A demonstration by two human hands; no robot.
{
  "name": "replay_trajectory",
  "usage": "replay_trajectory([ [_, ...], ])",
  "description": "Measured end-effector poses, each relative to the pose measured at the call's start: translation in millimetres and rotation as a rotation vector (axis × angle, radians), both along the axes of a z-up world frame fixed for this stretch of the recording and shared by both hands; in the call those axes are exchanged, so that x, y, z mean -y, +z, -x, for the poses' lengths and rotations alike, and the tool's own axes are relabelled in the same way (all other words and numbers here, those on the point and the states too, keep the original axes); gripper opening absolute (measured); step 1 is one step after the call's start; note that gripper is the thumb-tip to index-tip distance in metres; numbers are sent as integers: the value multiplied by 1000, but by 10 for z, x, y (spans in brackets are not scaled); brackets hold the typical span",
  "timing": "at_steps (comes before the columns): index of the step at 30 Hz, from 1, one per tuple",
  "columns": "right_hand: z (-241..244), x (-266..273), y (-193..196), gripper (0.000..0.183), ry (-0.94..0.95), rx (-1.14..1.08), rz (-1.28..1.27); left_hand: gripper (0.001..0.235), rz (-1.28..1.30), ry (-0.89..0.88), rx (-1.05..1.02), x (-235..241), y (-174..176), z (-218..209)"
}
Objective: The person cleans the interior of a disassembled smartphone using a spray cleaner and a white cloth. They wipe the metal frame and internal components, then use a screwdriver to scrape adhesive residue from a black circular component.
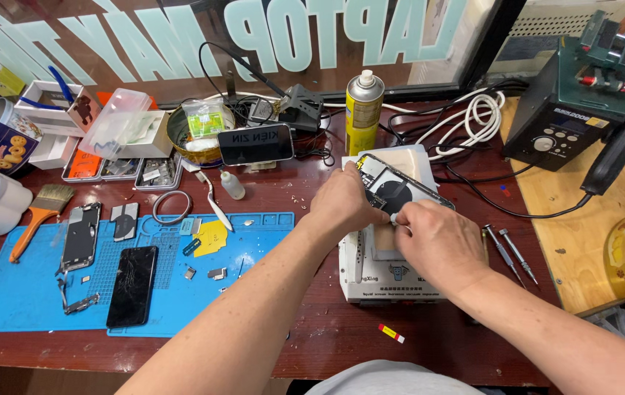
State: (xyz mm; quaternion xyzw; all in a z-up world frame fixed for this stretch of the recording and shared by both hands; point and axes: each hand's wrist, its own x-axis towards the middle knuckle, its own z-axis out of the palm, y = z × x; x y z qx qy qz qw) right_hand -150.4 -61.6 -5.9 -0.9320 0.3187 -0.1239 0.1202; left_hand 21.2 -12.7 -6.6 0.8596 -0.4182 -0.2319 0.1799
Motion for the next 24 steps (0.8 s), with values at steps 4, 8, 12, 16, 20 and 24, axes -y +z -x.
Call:
replay_trajectory([
  [4, 10, -9, -14, 7, 6, 48, 28, 104, -20, -26, 9, 13, 13, 1],
  [8, 143, 0, 1, 8, 40, 65, 33, 101, -47, 8, 0, 0, 42, 15],
  [12, 78, -1, -42, 6, 60, 87, 55, 100, -75, -2, 16, 16, 80, 32],
  [16, 110, 13, -27, 6, 109, 127, 72, 100, -83, 9, -6, 12, 76, 16],
  [20, 358, 195, 35, 10, -4, 138, -109, 98, -17, 15, -33, 57, -17, -14],
  [24, 545, 492, 33, 19, -231, 331, -407, 100, 122, 83, -179, 87, -96, -88],
])
